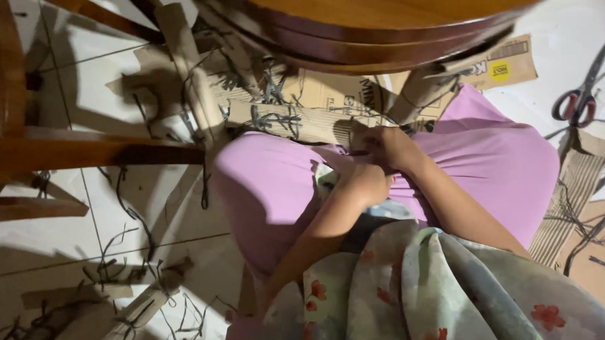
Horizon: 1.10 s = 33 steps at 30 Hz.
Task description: Wrapping cardboard around the legs of a wooden stool and securing it with string for protection.
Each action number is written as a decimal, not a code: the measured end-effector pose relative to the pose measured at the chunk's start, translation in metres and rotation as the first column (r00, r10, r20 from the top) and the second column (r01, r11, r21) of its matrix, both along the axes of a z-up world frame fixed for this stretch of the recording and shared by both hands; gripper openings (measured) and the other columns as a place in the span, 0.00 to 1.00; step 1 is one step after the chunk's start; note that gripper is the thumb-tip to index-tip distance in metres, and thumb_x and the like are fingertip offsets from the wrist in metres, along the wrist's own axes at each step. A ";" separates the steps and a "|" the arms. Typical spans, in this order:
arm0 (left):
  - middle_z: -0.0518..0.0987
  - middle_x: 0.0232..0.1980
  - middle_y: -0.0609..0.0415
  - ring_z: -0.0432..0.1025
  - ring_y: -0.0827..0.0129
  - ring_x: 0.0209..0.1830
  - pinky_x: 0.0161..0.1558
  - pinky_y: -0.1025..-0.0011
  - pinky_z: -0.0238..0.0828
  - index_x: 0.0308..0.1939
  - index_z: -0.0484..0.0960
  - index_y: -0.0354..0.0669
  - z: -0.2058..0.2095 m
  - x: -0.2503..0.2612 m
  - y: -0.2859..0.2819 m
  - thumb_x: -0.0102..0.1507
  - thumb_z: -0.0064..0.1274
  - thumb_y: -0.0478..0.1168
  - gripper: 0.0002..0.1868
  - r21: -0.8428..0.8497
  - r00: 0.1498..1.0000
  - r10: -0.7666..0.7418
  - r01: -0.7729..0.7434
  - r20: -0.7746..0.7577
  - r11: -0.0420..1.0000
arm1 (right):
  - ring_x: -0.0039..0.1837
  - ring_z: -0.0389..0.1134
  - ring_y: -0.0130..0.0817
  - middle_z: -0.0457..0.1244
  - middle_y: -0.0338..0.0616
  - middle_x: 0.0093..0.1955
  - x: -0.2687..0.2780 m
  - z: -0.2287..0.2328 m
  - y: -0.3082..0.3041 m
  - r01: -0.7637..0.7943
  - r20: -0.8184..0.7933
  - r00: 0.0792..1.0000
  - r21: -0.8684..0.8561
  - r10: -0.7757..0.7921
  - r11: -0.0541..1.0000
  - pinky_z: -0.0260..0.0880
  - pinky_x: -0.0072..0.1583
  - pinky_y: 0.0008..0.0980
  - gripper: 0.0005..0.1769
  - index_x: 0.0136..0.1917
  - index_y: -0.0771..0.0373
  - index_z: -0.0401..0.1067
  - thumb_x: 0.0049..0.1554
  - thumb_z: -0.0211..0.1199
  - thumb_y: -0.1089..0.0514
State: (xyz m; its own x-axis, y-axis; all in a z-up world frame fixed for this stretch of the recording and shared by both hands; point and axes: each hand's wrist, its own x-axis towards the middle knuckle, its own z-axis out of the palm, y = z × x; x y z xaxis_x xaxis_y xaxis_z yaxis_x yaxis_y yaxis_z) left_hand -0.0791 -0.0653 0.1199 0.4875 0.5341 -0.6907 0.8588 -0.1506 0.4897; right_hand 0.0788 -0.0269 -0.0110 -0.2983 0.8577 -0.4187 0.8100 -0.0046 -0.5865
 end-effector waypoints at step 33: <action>0.84 0.51 0.34 0.76 0.38 0.57 0.60 0.43 0.72 0.51 0.84 0.35 0.029 -0.039 0.017 0.66 0.42 0.45 0.21 0.028 0.949 0.095 -0.108 0.301 0.994 | 0.37 0.63 0.23 0.66 0.41 0.37 -0.014 0.112 0.010 0.538 -0.700 0.606 0.010 -0.378 0.843 0.65 0.40 0.24 0.09 0.56 0.64 0.77 0.61 0.69 0.67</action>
